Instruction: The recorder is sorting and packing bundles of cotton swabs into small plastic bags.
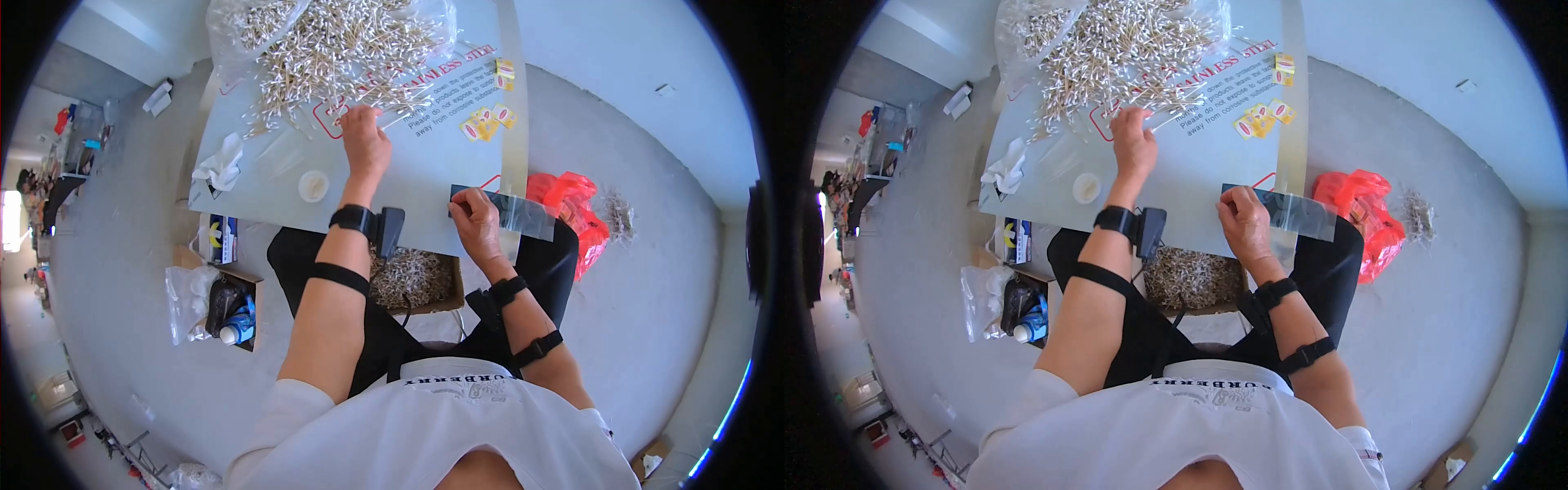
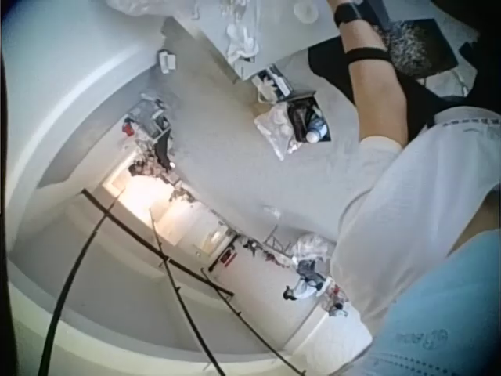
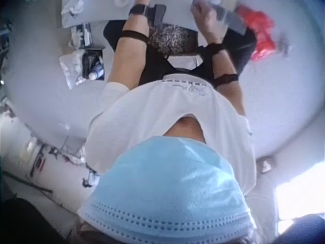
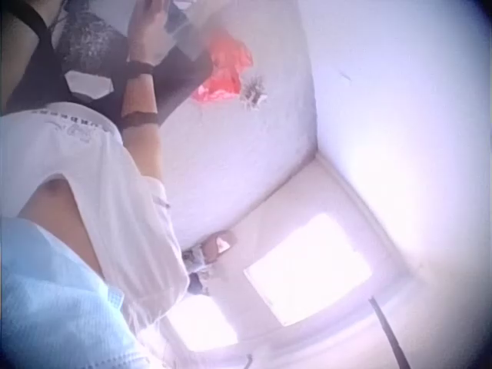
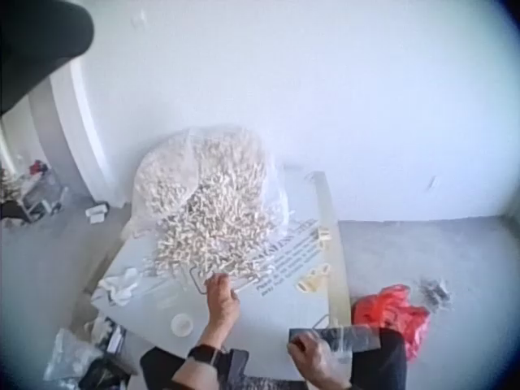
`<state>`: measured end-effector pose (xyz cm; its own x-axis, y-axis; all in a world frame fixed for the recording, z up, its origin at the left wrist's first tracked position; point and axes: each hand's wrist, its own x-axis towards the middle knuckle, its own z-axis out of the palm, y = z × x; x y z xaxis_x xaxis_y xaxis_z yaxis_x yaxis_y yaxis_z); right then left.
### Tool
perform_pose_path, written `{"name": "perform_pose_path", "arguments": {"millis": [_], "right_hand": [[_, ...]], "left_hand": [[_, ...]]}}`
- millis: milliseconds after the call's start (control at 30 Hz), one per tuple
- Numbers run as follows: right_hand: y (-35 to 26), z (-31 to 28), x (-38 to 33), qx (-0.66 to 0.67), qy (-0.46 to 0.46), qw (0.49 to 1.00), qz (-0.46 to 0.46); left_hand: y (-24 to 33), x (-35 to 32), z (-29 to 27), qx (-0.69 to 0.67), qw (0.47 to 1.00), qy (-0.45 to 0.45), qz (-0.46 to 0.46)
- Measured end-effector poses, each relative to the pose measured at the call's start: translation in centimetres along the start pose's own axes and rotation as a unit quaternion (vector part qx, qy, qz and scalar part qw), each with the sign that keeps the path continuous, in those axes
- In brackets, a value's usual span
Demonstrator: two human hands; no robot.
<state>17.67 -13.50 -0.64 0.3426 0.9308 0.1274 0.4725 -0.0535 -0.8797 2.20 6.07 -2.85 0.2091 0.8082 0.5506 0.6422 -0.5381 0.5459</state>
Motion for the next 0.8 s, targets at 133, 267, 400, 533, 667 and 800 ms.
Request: {"name": "perform_pose_path", "arguments": {"millis": [133, 267, 400, 533, 667, 800], "right_hand": [[1.0, 0.4, 0.9, -0.045, 0.05, 0.997, -0.025], [1.5, 0.5, 0.9, -0.08, 0.061, 0.992, -0.078], [1.3, 0.2, 1.0, -0.093, 0.063, 0.99, -0.089], [0.7, 0.3, 1.3, -0.086, 0.061, 0.986, -0.125], [0.7, 0.7, 1.4, -0.099, 0.065, 0.985, -0.124], [1.2, 0.4, 1.2, -0.112, 0.076, 0.984, -0.118]], "left_hand": [[-1.5, 4.2, 0.6, 0.085, 0.995, -0.026, -0.036], [-2.0, 5.7, 1.4, 0.117, 0.992, -0.038, -0.012], [-1.7, 6.3, 2.9, 0.048, 0.995, -0.075, 0.037], [-3.0, 7.5, 3.1, -0.025, 0.998, 0.004, 0.063], [-2.2, 7.5, 1.3, -0.172, 0.98, 0.029, -0.094], [1.8, 4.2, -3.6, -0.312, 0.913, -0.121, -0.234]]}}
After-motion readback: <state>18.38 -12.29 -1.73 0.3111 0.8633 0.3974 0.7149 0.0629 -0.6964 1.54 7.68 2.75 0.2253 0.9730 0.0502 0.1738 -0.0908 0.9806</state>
